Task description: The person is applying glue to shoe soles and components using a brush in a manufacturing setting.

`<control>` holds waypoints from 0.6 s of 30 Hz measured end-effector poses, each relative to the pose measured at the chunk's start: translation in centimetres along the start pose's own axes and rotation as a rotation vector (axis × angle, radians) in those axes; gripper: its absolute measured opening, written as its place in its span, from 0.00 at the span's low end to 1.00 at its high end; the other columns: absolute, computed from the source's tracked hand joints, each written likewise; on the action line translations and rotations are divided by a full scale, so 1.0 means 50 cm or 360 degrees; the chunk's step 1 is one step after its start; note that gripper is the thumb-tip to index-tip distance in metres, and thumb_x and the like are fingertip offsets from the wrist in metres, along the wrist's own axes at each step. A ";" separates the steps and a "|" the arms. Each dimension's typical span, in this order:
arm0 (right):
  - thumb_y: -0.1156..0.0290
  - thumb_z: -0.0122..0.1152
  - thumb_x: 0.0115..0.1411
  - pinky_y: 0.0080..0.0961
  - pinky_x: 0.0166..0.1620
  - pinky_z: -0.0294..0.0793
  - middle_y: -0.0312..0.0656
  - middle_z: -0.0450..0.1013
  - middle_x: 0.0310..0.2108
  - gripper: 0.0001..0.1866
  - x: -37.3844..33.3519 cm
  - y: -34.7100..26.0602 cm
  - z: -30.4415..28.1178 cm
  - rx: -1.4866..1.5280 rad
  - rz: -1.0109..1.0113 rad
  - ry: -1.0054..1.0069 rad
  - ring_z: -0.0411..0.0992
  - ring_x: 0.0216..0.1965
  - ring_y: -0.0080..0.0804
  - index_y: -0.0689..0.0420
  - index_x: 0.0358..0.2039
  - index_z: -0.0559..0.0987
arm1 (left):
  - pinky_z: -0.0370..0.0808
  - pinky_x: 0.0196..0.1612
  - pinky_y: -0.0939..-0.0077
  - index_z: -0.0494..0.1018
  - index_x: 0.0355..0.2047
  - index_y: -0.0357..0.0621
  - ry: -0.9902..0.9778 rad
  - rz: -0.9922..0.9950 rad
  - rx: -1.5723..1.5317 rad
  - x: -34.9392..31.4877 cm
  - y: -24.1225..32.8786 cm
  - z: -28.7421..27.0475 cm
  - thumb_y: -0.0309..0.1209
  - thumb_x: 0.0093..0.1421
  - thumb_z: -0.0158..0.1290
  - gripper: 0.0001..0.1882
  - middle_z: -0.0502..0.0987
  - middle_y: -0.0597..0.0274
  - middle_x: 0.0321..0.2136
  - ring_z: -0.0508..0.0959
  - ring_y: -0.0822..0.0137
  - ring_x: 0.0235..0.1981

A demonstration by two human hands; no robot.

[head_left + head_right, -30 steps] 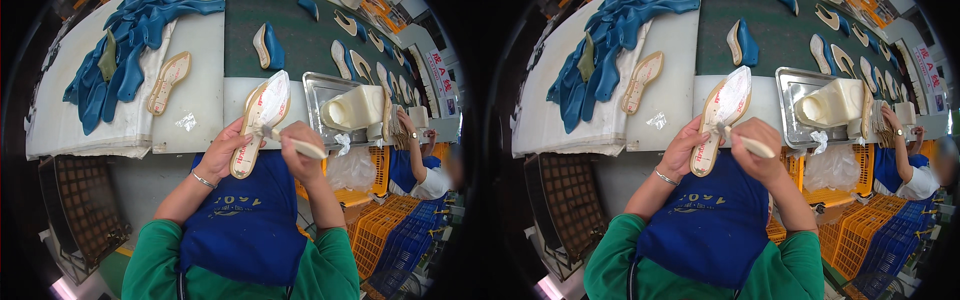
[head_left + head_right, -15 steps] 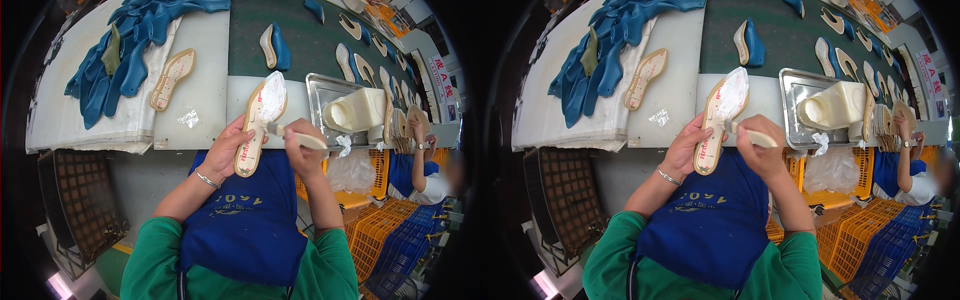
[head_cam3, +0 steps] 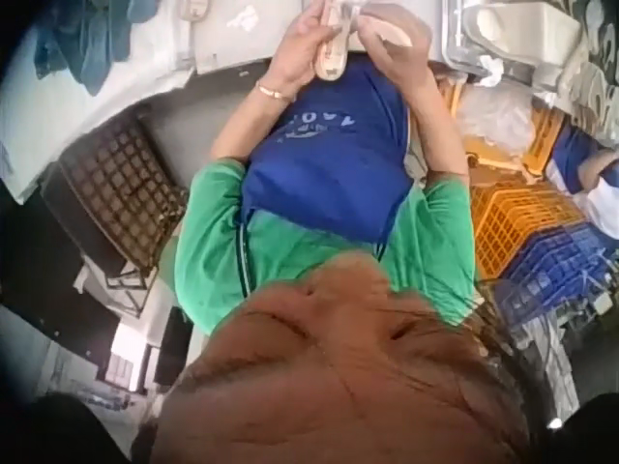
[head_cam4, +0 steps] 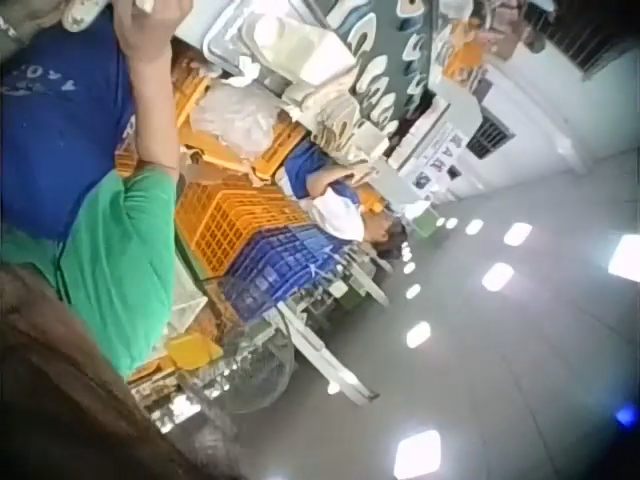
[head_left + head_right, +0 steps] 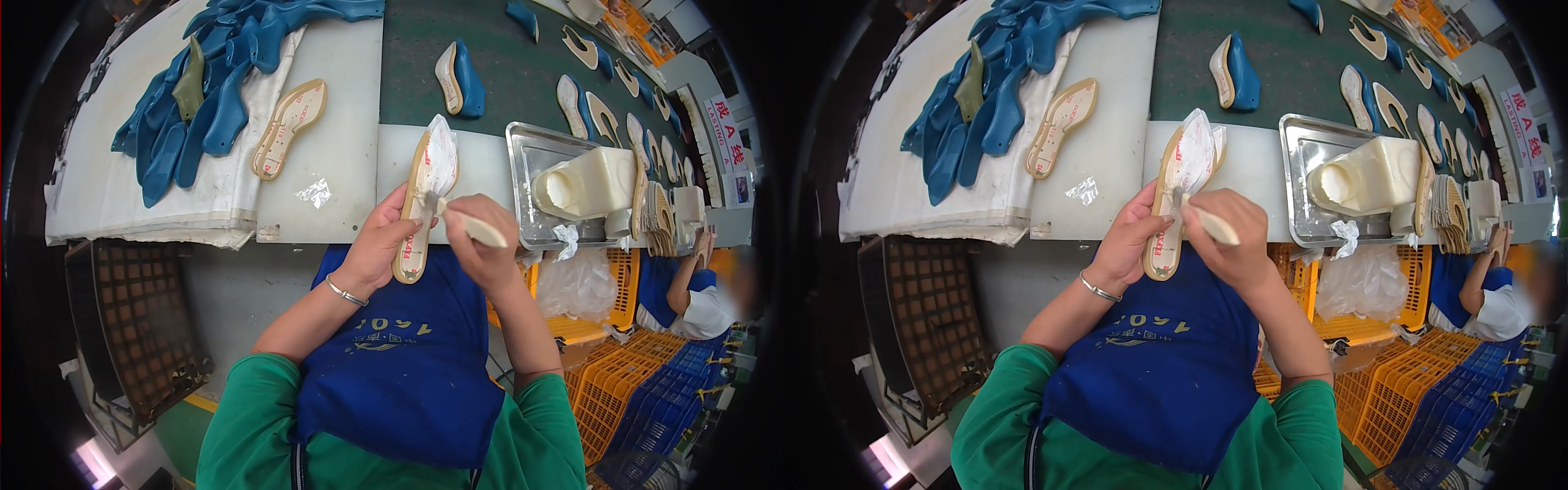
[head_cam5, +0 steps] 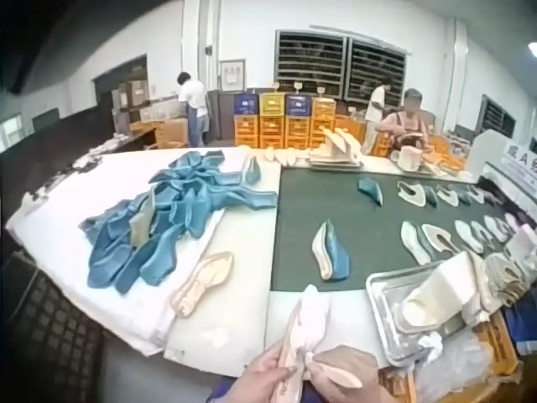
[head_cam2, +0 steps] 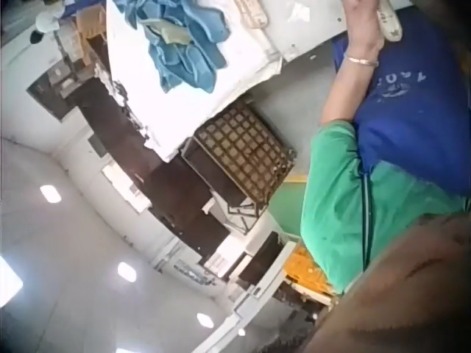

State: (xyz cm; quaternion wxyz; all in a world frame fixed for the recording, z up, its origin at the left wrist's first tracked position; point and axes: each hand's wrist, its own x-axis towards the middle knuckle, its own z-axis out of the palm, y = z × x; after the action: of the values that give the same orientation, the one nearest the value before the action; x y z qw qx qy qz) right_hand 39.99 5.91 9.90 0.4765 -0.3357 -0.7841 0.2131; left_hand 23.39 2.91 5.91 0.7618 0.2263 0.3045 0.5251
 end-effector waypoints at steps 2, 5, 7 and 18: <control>0.79 0.68 0.51 0.30 0.28 0.74 0.46 0.76 0.25 0.06 -0.004 -0.002 0.003 0.0014 -0.0034 -0.0021 0.76 0.24 0.42 0.63 0.29 0.79 | 0.69 0.60 0.74 0.55 0.68 0.38 -0.0024 0.0066 0.0042 0.004 -0.009 -0.007 0.16 0.60 0.42 0.33 0.71 0.58 0.55 0.73 0.71 0.52; 0.78 0.67 0.53 0.28 0.27 0.73 0.44 0.77 0.26 0.05 0.002 0.006 -0.001 0.0064 0.0091 0.0021 0.76 0.24 0.36 0.62 0.29 0.78 | 0.68 0.60 0.74 0.54 0.68 0.38 -0.0001 0.0070 0.0131 0.001 -0.011 -0.002 0.16 0.60 0.42 0.34 0.70 0.59 0.56 0.73 0.72 0.52; 0.77 0.67 0.55 0.26 0.27 0.72 0.44 0.77 0.26 0.05 0.024 0.023 -0.007 0.0071 0.0165 0.0070 0.76 0.24 0.32 0.62 0.29 0.78 | 0.70 0.58 0.75 0.54 0.68 0.38 -0.0004 0.0059 0.0175 -0.001 -0.014 0.000 0.15 0.60 0.42 0.33 0.71 0.58 0.56 0.74 0.72 0.51; 0.66 0.61 0.65 0.16 0.31 0.70 0.37 0.75 0.24 0.11 0.120 0.165 -0.061 -0.0034 0.0741 0.0373 0.73 0.27 0.17 0.62 0.32 0.76 | 0.75 0.50 0.78 0.54 0.67 0.35 -0.0101 -0.0146 0.0146 -0.005 0.005 -0.010 0.16 0.58 0.45 0.34 0.73 0.54 0.53 0.78 0.70 0.46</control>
State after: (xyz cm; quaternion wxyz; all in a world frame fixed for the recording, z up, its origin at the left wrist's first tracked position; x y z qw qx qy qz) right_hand 43.44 15.97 9.52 0.4987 -0.5344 -0.6274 0.2685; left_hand 22.84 2.79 5.78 0.7831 0.2634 0.3141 0.4676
